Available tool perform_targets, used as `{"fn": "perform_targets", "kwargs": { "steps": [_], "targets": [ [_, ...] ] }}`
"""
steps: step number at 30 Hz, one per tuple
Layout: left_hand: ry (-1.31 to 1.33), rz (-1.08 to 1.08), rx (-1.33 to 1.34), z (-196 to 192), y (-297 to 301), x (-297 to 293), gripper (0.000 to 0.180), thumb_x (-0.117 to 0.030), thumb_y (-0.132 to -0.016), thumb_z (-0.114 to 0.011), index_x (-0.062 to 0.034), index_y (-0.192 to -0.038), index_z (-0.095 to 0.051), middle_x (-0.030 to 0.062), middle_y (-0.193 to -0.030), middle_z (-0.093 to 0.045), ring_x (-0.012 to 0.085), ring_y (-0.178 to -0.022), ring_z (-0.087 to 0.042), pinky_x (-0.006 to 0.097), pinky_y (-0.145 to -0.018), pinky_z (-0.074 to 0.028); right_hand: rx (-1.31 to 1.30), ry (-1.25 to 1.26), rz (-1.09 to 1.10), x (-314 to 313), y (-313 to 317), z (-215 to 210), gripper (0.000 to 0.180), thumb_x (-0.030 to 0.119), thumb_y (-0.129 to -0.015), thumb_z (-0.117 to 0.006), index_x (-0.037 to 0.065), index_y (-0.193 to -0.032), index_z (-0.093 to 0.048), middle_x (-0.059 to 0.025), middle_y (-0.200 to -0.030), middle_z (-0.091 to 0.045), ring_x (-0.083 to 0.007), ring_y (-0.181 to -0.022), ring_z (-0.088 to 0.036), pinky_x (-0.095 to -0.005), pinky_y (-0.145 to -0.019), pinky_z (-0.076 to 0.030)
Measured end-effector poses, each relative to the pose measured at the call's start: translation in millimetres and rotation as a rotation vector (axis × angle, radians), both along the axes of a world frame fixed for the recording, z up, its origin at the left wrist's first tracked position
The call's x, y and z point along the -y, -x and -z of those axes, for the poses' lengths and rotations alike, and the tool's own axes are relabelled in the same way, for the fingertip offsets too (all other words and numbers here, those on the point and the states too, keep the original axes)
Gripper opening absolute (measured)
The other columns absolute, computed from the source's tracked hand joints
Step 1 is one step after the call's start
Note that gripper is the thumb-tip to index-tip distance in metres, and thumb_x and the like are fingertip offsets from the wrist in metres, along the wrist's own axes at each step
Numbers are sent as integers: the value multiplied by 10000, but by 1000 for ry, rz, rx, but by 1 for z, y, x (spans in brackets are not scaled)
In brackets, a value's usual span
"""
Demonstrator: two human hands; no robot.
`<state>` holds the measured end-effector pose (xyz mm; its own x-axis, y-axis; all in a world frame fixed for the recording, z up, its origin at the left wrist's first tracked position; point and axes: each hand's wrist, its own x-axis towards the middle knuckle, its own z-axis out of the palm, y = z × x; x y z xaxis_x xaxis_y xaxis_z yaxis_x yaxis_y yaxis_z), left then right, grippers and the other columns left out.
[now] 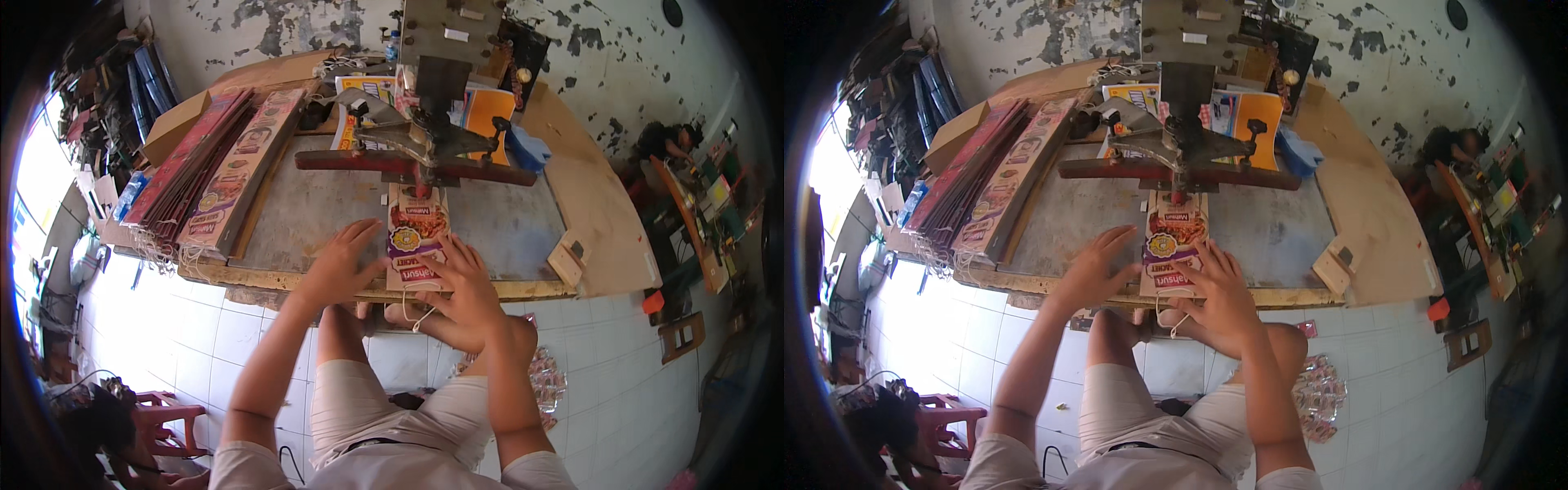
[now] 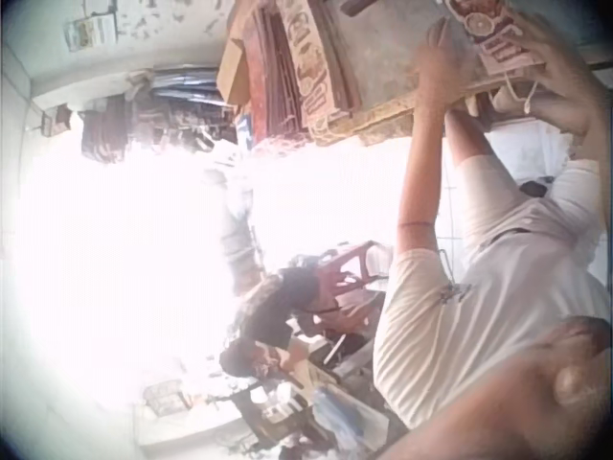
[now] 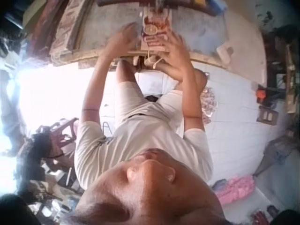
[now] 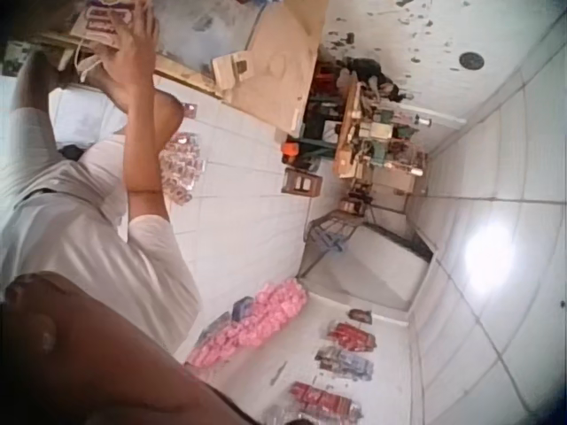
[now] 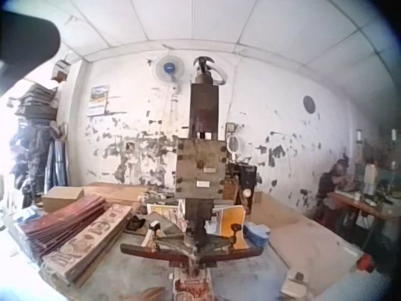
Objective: The person places long cardboard strips onto a manual screen printing press, lowers the frame, and slides a wooden block across the surface to apply pressure. They then lift the frame and remove the printed strip.
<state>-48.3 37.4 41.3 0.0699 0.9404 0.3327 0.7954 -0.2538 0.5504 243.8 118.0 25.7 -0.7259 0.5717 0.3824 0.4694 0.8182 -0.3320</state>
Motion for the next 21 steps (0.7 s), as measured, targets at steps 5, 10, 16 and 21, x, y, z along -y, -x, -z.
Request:
{"fn": "perform_targets", "kwargs": {
  "steps": [5,10,16,21],
  "targets": [
    [-120,-4,-90,25,-20,-6,729,-357,-1019,-765,-55,-1645,-545,193,-1717,-515,399,-1620,-441,566,-1334,-340,9,3,15,1,-4,-2,642,416,-948,-860,166,-1524,-729,-213,-1750,-455,-454,-1635,-387,-577,-1344,-303],
    [-130,10,-109,26,-24,-10,694,-318,-1009,-754,-50,-1622,-571,157,-1719,-538,380,-1612,-463,554,-1335,-338,-1,-31,27,-5,-7,10,700,502,-914,-879,209,-1532,-729,-209,-1742,-470,-468,-1623,-409,-597,-1326,-323],
    [-145,-17,-145,27,-24,-11,605,-284,-1008,-730,-29,-1549,-639,145,-1685,-583,355,-1597,-489,537,-1330,-347,-9,-49,16,-12,-4,17,721,568,-907,-865,219,-1525,-738,-210,-1754,-463,-468,-1620,-421,-600,-1323,-334],
    [-135,-19,-146,27,-24,-12,601,-297,-1010,-730,-22,-1538,-645,146,-1680,-588,354,-1592,-492,535,-1332,-343,-26,-16,13,-15,-5,18,739,639,-891,-849,259,-1516,-747,-205,-1761,-461,-461,-1634,-409,-603,-1326,-333]
  ]
}}
